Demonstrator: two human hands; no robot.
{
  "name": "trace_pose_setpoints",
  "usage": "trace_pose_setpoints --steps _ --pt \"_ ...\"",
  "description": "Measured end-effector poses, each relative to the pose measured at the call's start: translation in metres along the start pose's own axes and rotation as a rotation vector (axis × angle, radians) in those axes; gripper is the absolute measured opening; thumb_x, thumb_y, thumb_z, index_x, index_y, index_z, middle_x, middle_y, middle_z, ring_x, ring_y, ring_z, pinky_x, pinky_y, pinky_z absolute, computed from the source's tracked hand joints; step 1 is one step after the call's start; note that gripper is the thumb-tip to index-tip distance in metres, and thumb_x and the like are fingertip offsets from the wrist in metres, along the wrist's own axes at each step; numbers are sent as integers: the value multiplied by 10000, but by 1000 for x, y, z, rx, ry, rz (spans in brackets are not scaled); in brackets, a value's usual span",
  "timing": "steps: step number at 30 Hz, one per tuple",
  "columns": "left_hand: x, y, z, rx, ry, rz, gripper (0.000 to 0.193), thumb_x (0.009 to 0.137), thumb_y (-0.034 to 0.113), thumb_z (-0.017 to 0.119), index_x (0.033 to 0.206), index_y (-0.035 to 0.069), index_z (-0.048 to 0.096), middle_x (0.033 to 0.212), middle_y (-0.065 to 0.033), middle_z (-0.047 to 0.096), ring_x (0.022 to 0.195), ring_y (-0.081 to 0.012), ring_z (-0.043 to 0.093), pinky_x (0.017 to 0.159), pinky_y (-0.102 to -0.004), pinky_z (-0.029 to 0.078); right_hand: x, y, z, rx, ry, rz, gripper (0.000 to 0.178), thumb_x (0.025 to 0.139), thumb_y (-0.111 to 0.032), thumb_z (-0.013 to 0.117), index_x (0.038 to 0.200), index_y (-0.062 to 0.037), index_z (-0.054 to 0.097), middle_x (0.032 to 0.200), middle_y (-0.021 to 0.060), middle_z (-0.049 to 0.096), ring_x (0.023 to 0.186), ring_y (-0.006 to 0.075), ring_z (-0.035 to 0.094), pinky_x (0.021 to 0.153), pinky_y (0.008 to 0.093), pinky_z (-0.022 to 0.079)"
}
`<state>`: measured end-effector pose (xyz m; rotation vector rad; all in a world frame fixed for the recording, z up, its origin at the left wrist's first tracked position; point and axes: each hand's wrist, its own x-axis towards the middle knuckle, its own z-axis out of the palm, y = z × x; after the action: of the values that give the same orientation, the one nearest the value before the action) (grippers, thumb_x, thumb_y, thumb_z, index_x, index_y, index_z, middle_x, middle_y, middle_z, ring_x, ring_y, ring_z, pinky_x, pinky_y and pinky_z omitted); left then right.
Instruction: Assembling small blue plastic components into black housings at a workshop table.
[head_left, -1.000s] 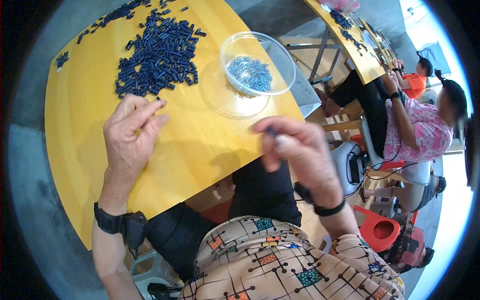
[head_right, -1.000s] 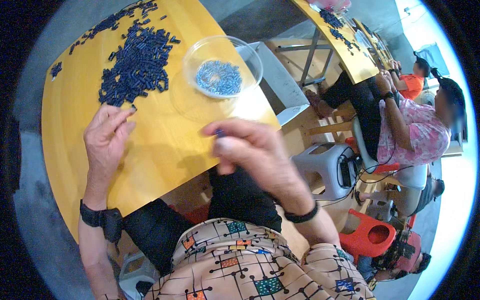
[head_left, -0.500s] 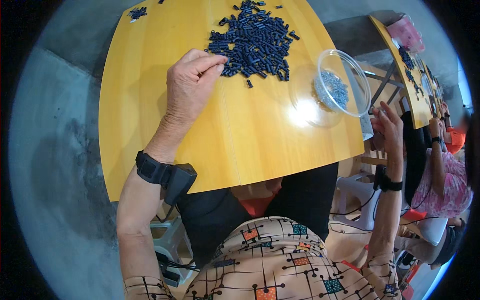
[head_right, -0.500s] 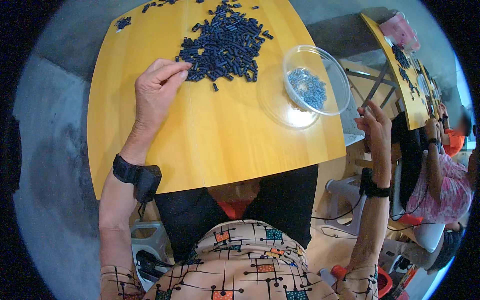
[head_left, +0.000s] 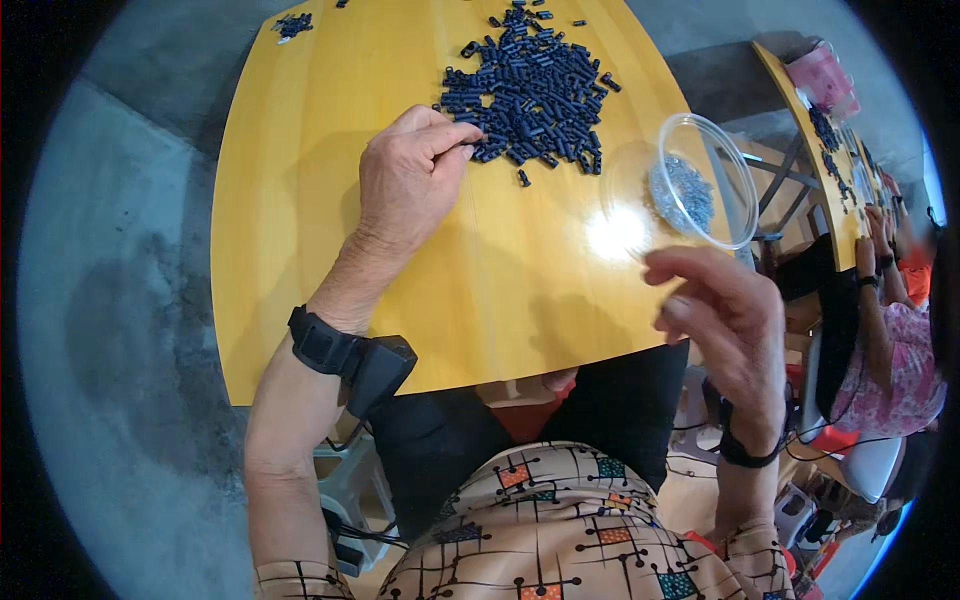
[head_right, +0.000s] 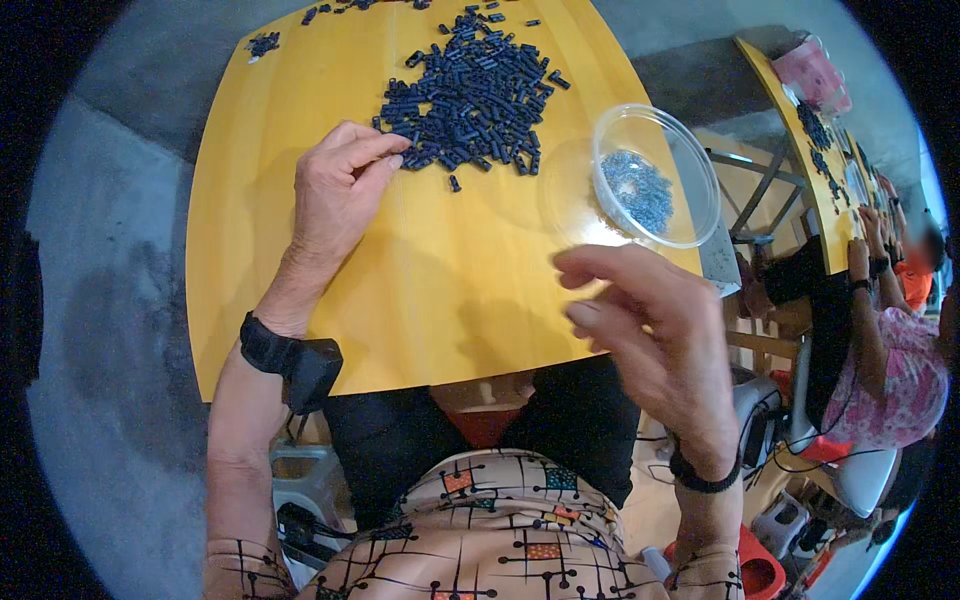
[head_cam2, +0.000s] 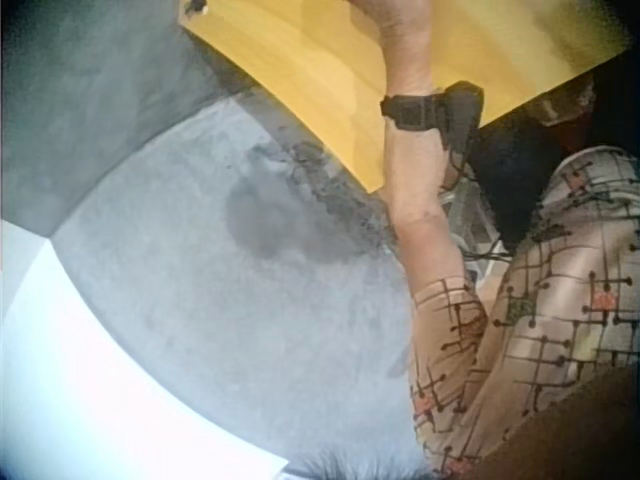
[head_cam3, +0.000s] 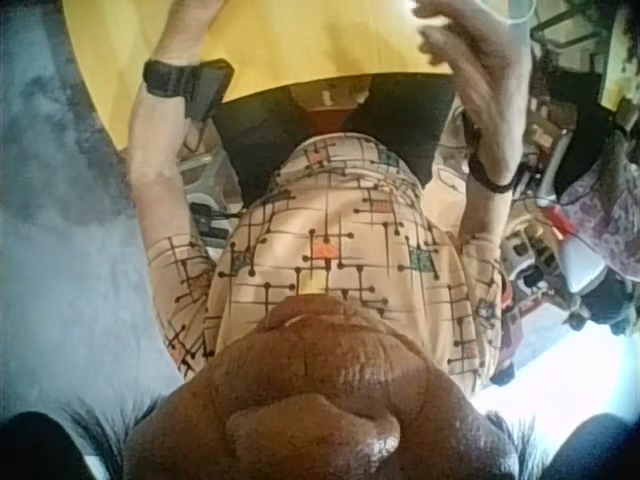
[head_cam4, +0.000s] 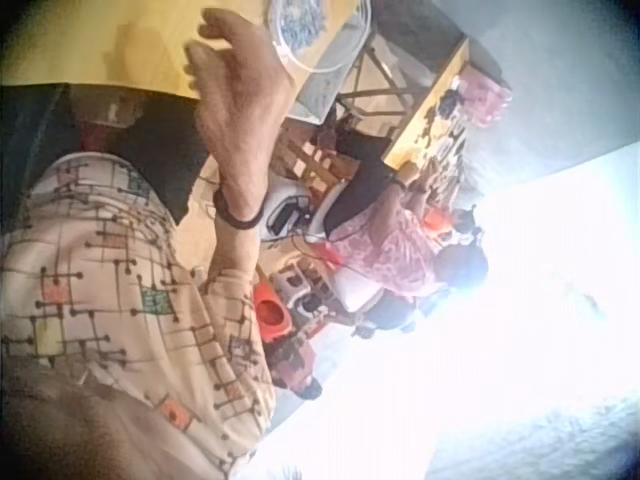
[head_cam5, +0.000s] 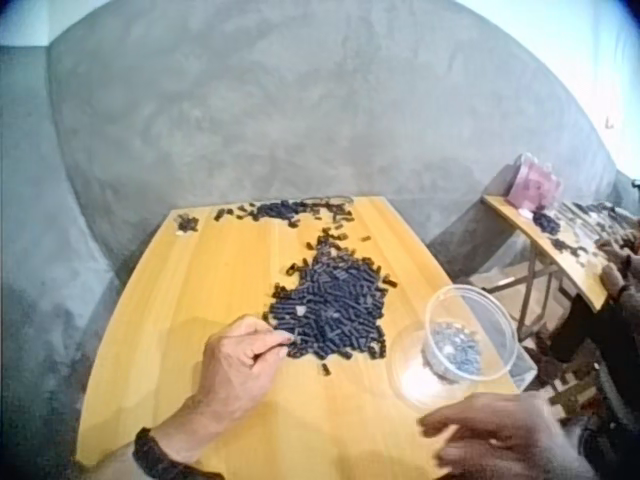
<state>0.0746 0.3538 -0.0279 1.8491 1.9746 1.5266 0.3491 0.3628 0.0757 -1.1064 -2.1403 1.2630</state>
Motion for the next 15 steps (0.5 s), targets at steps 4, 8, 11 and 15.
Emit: trace_pose_setpoints --steps 4,8,11,15 --pt "-3 -1 -4 18 15 -26 122 729 38 608 807 64 698 771 -66 630 693 -217 619 619 -308 485 32 -11 28 -218 -63 -178 245 744 -29 644 983 9 601 856 163 618 651 273 613 589 316 484" --pt "-2 7 1 53 -44 -2 119 737 50 648 849 34 686 788 -86 615 695 -198 603 617 -286 472 52 2 42 -451 -41 -355 252 741 -67 651 979 -8 594 886 179 612 758 352 610 638 404 494" --pt "-4 6 0 108 -81 11 139 716 77 665 848 43 687 792 -93 605 714 -228 605 634 -312 480 55 7 49 -493 -76 -358 250 748 -84 645 980 -7 591 880 180 609 768 350 613 658 407 502" --pt "-6 6 -1 152 -111 34 159 699 75 673 855 53 688 786 -92 598 733 -247 605 650 -331 484 51 10 53 -469 -119 -320 249 751 -95 643 977 -4 589 886 181 609 780 354 613 674 407 506"
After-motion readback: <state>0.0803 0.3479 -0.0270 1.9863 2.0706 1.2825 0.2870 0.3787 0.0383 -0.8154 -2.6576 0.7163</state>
